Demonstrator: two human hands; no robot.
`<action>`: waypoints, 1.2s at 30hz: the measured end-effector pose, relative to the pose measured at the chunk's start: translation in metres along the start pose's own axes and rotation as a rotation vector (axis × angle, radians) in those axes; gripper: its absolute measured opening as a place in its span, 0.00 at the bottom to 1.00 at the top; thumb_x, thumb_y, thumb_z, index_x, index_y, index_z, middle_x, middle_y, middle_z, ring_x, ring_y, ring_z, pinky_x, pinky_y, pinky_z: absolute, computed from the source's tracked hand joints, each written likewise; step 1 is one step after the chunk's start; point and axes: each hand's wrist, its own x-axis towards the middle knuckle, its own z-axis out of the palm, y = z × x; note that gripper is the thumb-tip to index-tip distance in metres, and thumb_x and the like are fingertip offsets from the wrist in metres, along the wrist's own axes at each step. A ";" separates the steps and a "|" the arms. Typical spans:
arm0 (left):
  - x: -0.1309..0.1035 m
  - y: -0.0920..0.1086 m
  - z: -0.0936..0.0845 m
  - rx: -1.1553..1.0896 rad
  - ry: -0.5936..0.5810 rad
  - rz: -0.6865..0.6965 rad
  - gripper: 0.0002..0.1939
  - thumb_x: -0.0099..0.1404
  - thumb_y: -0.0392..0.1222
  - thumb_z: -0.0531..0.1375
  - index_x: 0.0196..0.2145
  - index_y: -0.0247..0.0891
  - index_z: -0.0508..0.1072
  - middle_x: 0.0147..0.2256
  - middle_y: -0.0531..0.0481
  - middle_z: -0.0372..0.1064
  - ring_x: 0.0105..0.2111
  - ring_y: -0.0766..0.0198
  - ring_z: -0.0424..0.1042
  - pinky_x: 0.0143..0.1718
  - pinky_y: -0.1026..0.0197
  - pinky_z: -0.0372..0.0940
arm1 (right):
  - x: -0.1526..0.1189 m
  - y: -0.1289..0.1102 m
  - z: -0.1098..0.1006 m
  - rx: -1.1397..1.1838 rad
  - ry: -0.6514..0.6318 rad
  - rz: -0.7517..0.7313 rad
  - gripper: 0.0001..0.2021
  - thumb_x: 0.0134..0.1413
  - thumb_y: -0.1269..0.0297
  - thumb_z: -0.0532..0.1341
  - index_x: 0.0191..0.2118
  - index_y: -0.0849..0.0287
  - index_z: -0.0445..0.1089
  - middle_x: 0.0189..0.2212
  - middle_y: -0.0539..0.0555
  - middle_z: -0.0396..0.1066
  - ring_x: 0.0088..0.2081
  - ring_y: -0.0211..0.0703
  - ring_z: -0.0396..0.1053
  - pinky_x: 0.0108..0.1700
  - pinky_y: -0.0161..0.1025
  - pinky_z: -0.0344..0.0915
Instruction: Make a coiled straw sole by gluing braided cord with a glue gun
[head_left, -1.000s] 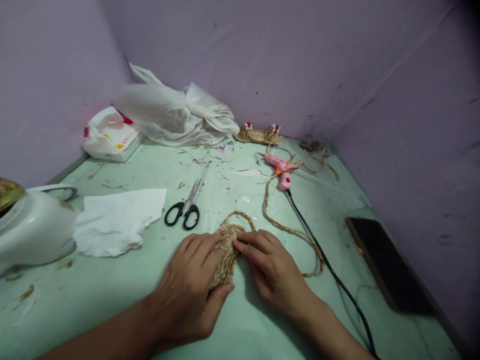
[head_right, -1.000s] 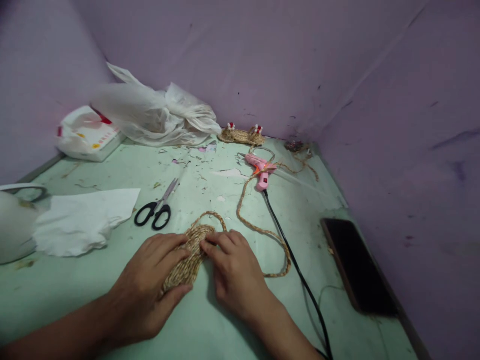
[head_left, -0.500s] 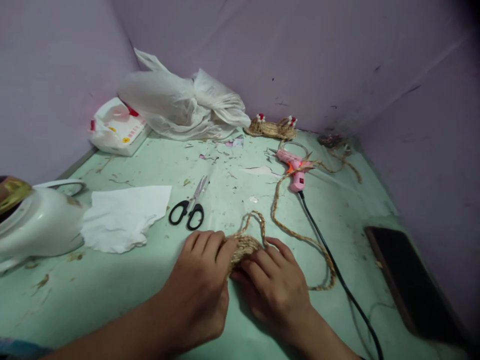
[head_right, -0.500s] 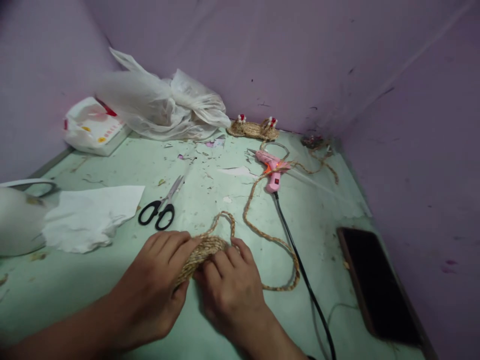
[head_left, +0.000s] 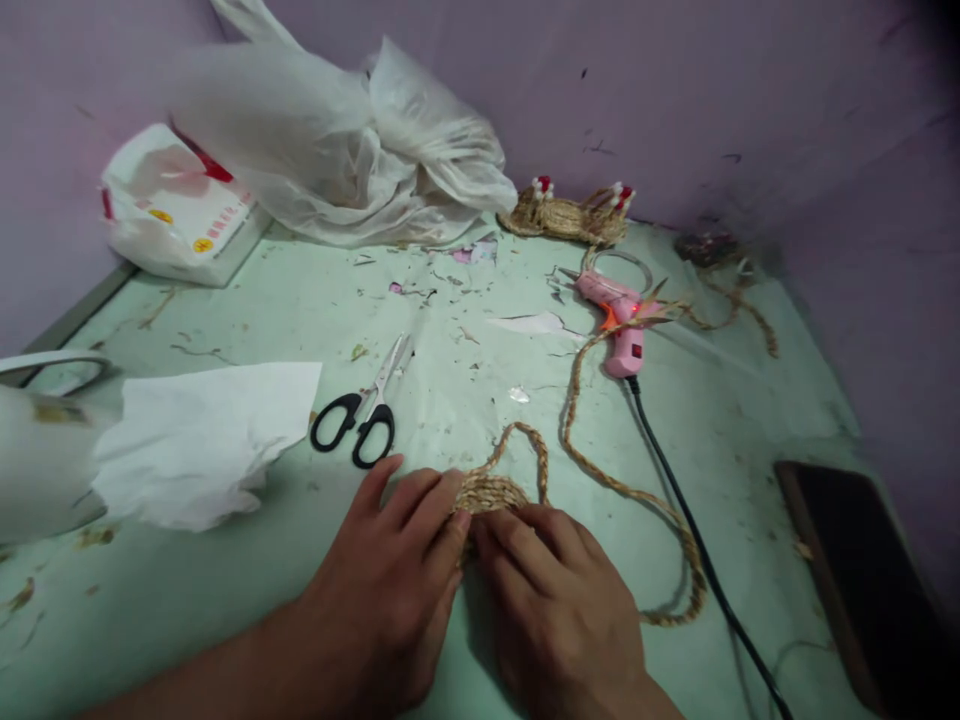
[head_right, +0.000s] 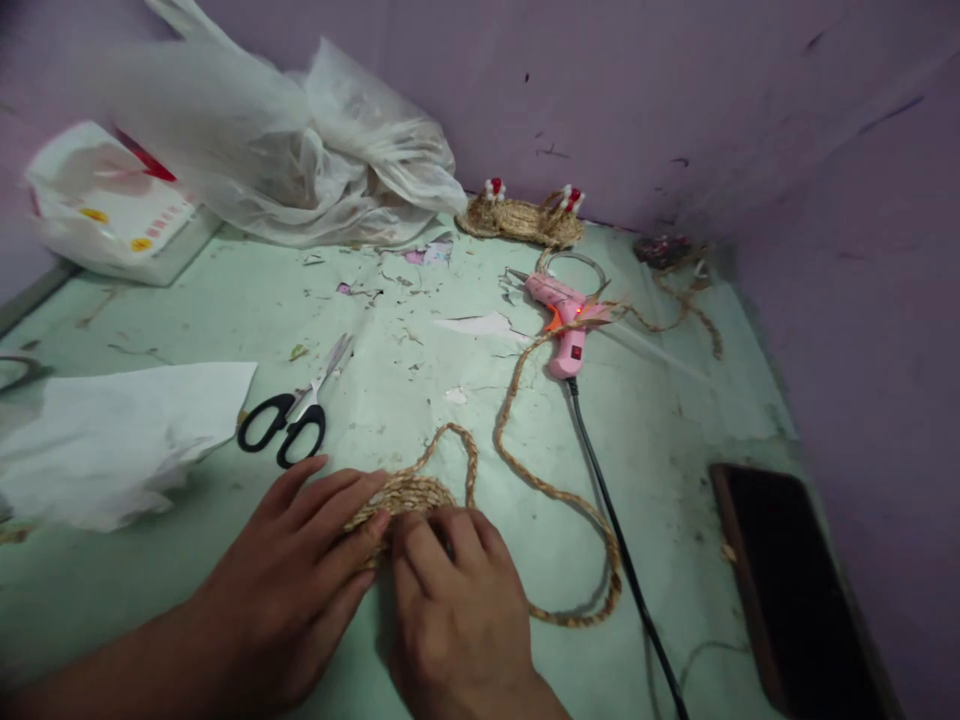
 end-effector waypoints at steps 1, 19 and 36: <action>0.001 0.001 0.002 0.026 -0.001 0.006 0.14 0.61 0.36 0.53 0.44 0.33 0.69 0.50 0.39 0.66 0.50 0.50 0.61 0.56 0.41 0.46 | 0.002 -0.002 0.001 -0.034 -0.008 0.013 0.13 0.54 0.76 0.50 0.36 0.62 0.72 0.33 0.54 0.75 0.33 0.47 0.64 0.34 0.44 0.64; 0.009 -0.010 -0.009 -0.110 0.092 -0.133 0.15 0.57 0.34 0.56 0.44 0.36 0.63 0.42 0.43 0.62 0.44 0.53 0.61 0.47 0.43 0.58 | -0.006 -0.002 0.012 0.164 0.185 -0.051 0.12 0.46 0.79 0.55 0.37 0.65 0.72 0.33 0.58 0.76 0.36 0.48 0.68 0.44 0.49 0.65; 0.012 0.001 0.009 0.052 0.185 -0.010 0.09 0.54 0.36 0.51 0.30 0.36 0.69 0.32 0.44 0.66 0.36 0.54 0.62 0.49 0.43 0.56 | -0.007 -0.010 0.030 0.101 0.182 0.168 0.06 0.51 0.72 0.56 0.29 0.57 0.70 0.24 0.53 0.70 0.33 0.47 0.65 0.36 0.44 0.61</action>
